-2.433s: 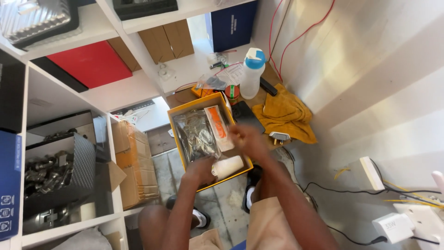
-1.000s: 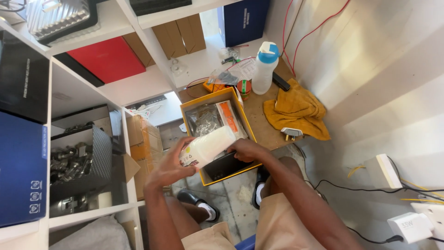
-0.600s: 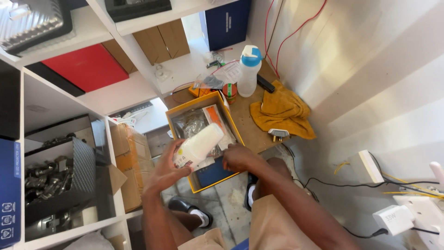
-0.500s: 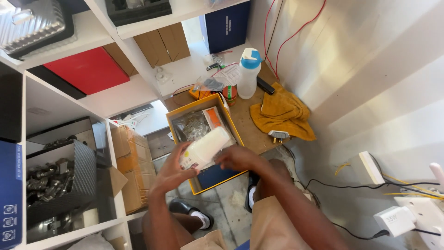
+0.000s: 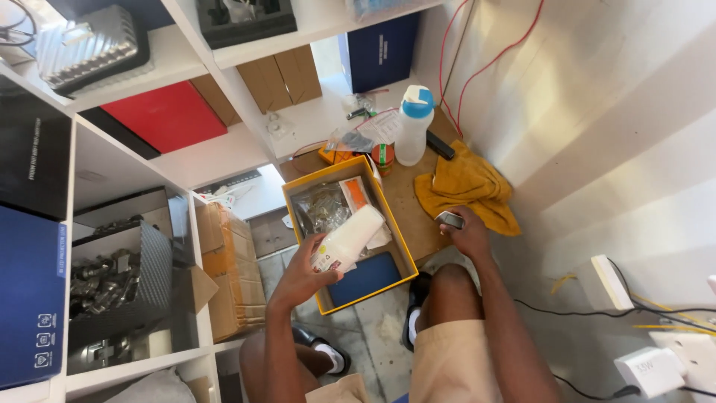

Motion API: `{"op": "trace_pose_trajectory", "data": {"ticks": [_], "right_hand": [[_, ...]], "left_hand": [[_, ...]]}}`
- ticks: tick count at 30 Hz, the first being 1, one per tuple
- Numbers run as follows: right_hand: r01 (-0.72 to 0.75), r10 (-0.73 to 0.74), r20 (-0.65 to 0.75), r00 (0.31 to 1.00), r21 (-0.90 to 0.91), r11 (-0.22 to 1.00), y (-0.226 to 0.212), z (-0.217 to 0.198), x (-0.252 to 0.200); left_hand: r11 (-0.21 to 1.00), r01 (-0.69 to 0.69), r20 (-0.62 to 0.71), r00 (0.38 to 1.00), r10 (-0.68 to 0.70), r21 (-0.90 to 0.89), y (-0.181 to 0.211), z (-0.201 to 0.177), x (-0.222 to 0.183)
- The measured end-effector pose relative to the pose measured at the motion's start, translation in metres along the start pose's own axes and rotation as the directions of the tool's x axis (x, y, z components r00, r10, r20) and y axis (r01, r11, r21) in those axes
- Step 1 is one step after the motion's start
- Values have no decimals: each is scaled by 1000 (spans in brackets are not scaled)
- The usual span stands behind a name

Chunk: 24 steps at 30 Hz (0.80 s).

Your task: Sorting and organizing various automotive parts, electronic tools, and supplies from shelves into a storage box.

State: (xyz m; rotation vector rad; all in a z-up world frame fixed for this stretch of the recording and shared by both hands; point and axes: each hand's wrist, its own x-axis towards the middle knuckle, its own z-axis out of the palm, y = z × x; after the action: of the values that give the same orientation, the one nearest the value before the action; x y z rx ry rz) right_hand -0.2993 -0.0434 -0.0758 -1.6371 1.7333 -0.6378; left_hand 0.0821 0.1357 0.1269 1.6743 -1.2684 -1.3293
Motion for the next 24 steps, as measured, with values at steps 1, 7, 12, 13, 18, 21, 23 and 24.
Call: {"op": "trace_pose_trajectory", "data": {"ticks": [1,7,12,13,18,21,23,24], "right_hand": [[1,-1,4,1000,2,1000,-21,-8,-10],[-317,-174,378,909,900,297,-155,-37,-85],[-175,-247,574,781,581,795,-221,-28,-108],[-178,-246,579,778,578,796,-210,-6,-98],[579,-142,691,709,-456,676,-175,99,-71],[738,-52,765,642,-597,315,-147,146,-51],[812,-35,818,575,-564,152,-148,146,-54],[864,8,864,503,-503,-10,-146,146,-59]], "left_hand": [[1000,3,-3,1000,-3,1,3,-2,-2],[1000,7,-5,1000,-7,-30,-3,-6,-11],[999,27,-65,997,-28,-17,2,-4,-9],[999,31,-67,997,-33,-20,8,-3,-12],[996,87,-106,991,-84,28,9,1,-8],[969,125,-73,991,-112,213,-8,2,2],[949,153,-81,987,-136,275,-8,2,3],[925,189,-84,982,-171,330,-10,3,1]]}}
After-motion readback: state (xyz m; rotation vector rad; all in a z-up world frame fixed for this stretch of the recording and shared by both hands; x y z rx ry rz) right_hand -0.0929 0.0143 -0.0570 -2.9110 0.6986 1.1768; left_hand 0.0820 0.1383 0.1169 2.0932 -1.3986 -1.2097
